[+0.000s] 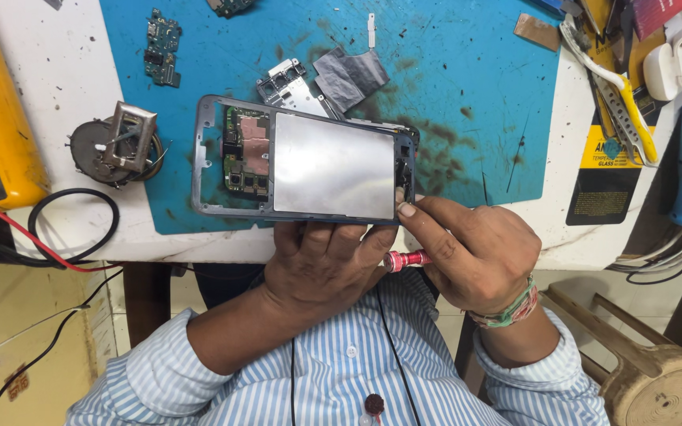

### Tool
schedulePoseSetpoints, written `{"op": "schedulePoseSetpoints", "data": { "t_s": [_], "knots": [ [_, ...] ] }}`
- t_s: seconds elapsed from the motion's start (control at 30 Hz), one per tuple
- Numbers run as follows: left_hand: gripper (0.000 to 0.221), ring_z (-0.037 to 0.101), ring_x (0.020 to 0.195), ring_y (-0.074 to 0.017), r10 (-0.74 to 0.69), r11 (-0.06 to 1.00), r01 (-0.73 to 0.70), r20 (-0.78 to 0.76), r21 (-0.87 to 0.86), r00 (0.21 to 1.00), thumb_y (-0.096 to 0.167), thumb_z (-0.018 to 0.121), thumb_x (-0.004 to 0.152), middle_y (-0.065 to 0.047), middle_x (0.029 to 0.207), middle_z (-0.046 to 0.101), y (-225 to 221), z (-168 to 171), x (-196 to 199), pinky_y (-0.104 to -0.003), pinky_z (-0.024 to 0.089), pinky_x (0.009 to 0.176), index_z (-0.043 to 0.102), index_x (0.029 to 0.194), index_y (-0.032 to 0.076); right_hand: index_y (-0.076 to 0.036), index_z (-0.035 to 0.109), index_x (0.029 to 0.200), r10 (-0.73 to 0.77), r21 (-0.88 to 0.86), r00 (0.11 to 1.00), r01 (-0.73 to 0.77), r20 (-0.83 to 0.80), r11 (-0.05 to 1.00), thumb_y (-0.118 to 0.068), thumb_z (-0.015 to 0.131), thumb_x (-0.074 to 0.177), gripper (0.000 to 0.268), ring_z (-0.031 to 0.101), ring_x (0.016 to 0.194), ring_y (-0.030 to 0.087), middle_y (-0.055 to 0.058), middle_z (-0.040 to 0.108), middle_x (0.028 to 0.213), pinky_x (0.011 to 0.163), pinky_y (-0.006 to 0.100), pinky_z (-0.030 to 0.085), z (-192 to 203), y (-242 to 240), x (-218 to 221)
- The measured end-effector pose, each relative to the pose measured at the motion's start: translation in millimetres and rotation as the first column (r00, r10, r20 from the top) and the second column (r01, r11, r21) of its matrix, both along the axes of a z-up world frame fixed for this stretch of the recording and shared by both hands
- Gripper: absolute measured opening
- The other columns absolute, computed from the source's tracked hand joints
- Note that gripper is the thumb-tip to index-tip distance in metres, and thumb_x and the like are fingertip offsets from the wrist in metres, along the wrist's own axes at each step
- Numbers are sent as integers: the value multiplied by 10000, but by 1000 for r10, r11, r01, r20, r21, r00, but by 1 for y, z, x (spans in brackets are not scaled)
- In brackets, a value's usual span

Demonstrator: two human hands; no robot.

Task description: The person disassembles a mobile phone by prying off the back cover and internal frame, then unscrews components using a precision screwdriver to access and handle the battery and motherboard.

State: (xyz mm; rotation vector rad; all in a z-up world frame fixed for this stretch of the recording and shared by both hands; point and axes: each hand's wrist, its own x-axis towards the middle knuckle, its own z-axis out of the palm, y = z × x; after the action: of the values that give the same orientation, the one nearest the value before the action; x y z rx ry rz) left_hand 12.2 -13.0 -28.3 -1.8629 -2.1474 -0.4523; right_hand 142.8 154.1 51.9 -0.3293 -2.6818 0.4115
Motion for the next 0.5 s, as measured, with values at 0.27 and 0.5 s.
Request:
{"op": "schedulePoseSetpoints", "data": {
  "t_s": [0.27, 0.5],
  "knots": [
    [551, 47, 1610, -326, -13, 1000, 12, 27, 20, 1000, 423, 458, 1103, -111, 1620, 250, 0, 1, -1, -575, 37, 1328, 403, 1607, 206, -120, 757, 1219, -29, 13, 1000, 29, 3, 999, -94, 773, 814, 406, 606, 660, 172, 94, 764, 1035, 556, 336, 416, -1, 0, 3],
    [360, 367, 1376, -222, 0, 999, -2, 45, 34, 999, 478, 562, 1096, -13, 1378, 472, 7, 23, -9, -503, 259, 1198, 671, 1372, 274, -121, 754, 1226, -50, 29, 999, 49, 15, 998, -138, 789, 852, 377, 617, 692, 186, 87, 757, 1039, 587, 341, 438, -2, -2, 3]
  ]
}}
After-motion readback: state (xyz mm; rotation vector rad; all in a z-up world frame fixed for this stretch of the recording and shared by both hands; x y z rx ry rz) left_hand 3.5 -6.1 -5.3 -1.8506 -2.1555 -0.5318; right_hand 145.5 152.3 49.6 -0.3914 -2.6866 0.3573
